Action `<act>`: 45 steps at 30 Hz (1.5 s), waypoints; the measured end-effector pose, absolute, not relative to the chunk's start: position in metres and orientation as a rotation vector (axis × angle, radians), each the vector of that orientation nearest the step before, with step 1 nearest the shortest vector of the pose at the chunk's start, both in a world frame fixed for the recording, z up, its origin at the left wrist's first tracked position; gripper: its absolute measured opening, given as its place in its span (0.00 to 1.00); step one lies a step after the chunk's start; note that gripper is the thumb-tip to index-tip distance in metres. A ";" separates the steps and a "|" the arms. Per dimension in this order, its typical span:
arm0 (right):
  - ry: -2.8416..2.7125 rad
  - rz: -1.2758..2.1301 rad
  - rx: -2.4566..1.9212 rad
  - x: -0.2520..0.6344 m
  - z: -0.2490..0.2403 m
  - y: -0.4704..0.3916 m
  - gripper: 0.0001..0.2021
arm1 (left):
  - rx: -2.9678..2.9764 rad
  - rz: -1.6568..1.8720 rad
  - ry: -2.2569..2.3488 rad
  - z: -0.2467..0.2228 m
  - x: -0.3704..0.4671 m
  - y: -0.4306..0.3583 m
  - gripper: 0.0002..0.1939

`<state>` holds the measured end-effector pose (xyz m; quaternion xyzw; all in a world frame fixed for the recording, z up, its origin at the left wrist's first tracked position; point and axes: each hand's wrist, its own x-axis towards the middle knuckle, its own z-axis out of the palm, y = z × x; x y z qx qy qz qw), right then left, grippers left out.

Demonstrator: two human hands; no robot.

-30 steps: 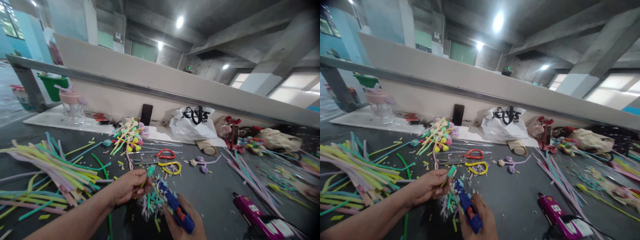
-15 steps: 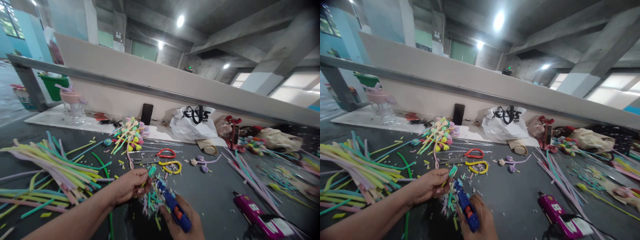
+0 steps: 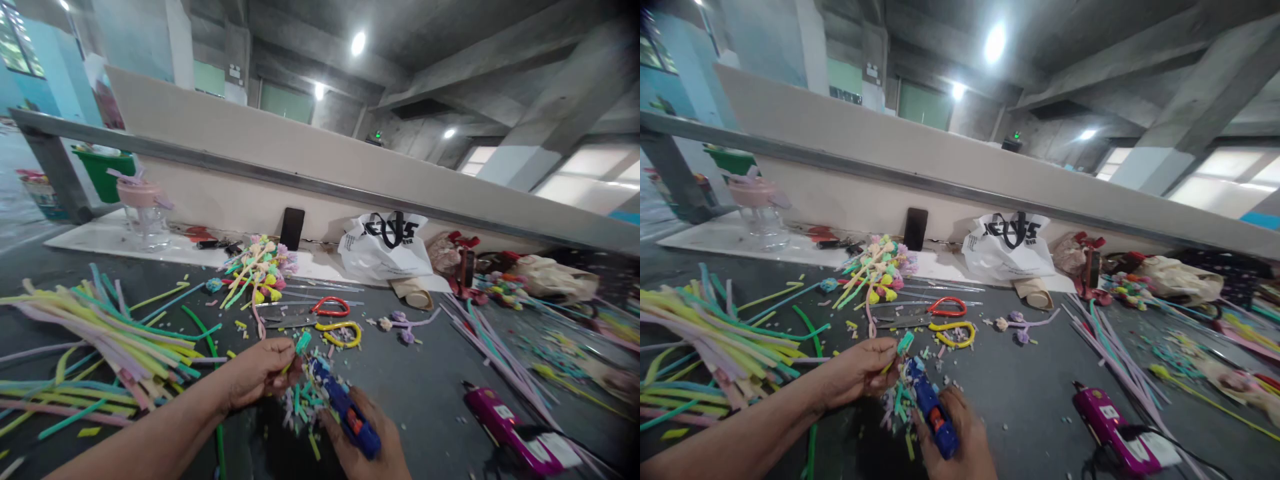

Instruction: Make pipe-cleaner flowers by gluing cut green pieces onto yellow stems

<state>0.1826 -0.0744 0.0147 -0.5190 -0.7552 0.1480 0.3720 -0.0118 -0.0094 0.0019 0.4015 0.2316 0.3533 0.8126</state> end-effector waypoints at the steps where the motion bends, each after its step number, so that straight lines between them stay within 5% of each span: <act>1: -1.945 0.351 -1.337 0.184 0.016 -0.075 0.10 | 0.857 0.755 0.495 0.002 -0.012 -0.009 0.13; 10: -2.191 -0.047 -1.421 0.254 0.033 -0.056 0.12 | 0.769 0.739 0.516 0.003 -0.016 -0.009 0.12; 19: -2.264 -0.207 -2.044 0.341 0.024 -0.004 0.13 | 0.735 0.723 0.473 -0.003 -0.019 -0.006 0.11; 27: -2.345 -0.293 -1.939 0.316 0.038 -0.014 0.17 | 0.726 0.735 0.469 0.000 -0.020 -0.005 0.10; 32: -2.616 0.224 -1.324 0.206 0.045 -0.031 0.11 | 0.719 0.756 0.509 0.001 -0.020 -0.005 0.10; 38: -2.890 0.179 -1.340 0.158 0.029 -0.019 0.08 | 0.725 0.759 0.505 0.001 -0.020 -0.006 0.10; 45: -2.165 0.995 -1.334 0.166 0.017 -0.011 0.07 | 0.703 0.756 0.519 0.002 -0.016 -0.007 0.10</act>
